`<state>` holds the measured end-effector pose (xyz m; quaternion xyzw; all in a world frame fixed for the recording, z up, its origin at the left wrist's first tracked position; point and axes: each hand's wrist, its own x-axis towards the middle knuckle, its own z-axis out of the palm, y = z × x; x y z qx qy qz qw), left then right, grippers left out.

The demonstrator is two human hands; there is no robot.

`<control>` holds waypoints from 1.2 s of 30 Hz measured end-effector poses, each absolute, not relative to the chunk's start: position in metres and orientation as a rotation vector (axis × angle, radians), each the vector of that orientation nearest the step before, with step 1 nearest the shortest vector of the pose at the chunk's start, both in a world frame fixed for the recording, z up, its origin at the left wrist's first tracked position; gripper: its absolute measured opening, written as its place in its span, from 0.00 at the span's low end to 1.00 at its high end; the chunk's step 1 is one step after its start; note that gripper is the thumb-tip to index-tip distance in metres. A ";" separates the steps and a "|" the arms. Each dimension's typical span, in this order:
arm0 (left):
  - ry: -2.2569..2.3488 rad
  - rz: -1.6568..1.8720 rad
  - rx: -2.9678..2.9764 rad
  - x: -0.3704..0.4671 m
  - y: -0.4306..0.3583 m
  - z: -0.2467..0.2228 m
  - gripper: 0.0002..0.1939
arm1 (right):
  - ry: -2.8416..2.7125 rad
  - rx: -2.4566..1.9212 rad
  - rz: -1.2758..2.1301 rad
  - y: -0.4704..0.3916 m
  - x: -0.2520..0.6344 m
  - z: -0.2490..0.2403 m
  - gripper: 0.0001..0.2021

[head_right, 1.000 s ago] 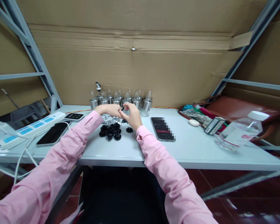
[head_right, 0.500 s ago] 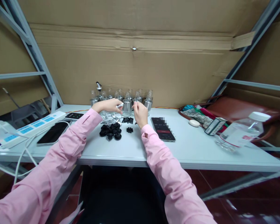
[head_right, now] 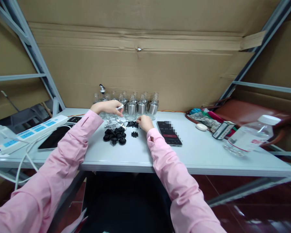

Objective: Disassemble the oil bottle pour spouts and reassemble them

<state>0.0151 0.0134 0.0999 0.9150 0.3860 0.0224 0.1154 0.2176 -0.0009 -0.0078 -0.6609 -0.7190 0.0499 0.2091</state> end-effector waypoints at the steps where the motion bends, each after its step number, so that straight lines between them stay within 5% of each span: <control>1: 1.129 0.067 2.682 0.015 0.013 0.100 0.10 | -2.011 -1.850 0.136 0.000 0.219 -0.009 0.09; 14: 1.096 0.065 2.691 0.011 0.015 0.101 0.12 | -2.094 -1.942 0.277 -0.007 0.228 0.002 0.17; 25: 1.138 0.051 2.695 0.010 0.012 0.105 0.13 | -1.992 -2.009 0.227 -0.006 0.230 0.001 0.07; 36: 1.127 0.050 2.694 0.010 0.012 0.106 0.13 | -1.950 -2.026 0.210 -0.006 0.231 0.001 0.09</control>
